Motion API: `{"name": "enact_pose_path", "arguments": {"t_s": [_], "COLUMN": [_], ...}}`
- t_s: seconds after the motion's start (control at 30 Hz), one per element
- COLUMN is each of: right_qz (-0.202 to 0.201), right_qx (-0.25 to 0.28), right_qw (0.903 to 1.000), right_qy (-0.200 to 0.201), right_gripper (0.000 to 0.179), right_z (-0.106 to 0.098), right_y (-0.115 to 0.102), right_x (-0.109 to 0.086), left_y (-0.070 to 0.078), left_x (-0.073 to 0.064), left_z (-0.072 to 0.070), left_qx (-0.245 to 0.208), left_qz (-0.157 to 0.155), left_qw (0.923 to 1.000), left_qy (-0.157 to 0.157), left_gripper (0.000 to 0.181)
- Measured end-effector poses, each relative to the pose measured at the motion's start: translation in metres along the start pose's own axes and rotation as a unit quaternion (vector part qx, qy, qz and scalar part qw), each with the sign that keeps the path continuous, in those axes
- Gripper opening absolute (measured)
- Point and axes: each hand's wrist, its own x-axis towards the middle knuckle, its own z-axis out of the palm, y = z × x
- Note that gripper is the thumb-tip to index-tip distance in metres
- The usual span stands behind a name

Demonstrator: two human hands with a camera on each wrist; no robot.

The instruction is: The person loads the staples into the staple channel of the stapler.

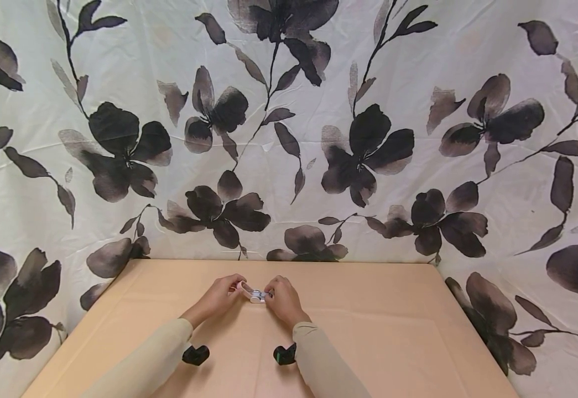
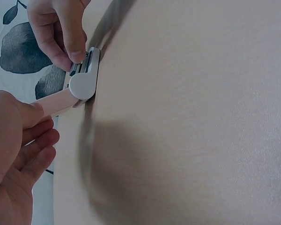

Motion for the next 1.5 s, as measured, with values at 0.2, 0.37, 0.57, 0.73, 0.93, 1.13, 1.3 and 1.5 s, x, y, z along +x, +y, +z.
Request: {"name": "enact_pose_path", "arguments": {"t_s": [0.2,0.37,0.57,0.73,0.93,1.13,1.3,1.5], "right_qz": [-0.002,0.001,0.001,-0.006,-0.005,0.007,0.015,0.015], "right_qx": [-0.005,0.000,0.002,0.005,0.009,0.007,0.002,0.002], "right_qw": [1.0000,1.0000,1.0000,1.0000,0.9999,0.9999,0.9999,0.9999], "right_qy": [0.002,0.001,0.002,0.005,0.003,-0.001,-0.004,-0.005], "right_gripper": [0.006,0.005,0.004,0.004,0.004,0.008,0.013,0.017], "right_z": [0.0014,0.0010,0.0004,-0.0003,-0.0004,-0.0015,-0.0037,-0.0066], "right_y": [0.0011,-0.0003,-0.0006,-0.0002,0.0011,0.0040,0.0070,0.0084], "right_x": [0.0007,0.0003,-0.0002,-0.0015,-0.0014,-0.0026,-0.0040,-0.0058], "left_y": [0.0000,0.0005,0.0006,0.0009,0.0005,0.0011,0.0029,0.0049], "left_x": [-0.0007,-0.0012,-0.0008,-0.0006,0.0000,0.0003,-0.0004,-0.0007], "left_z": [0.0000,-0.0002,-0.0001,0.0001,0.0001,-0.0009,-0.0014,-0.0015], "left_qx": [0.001,0.003,0.008,0.006,-0.001,0.009,0.008,0.007], "left_qz": [0.002,0.001,-0.003,-0.005,-0.010,-0.009,-0.017,-0.028], "left_qw": [1.0000,1.0000,1.0000,1.0000,1.0000,0.9999,0.9998,0.9996], "left_qy": [0.000,0.001,-0.001,-0.002,0.000,0.003,-0.002,-0.002], "left_gripper": [0.017,0.018,0.018,0.018,0.018,0.018,0.019,0.019]}}
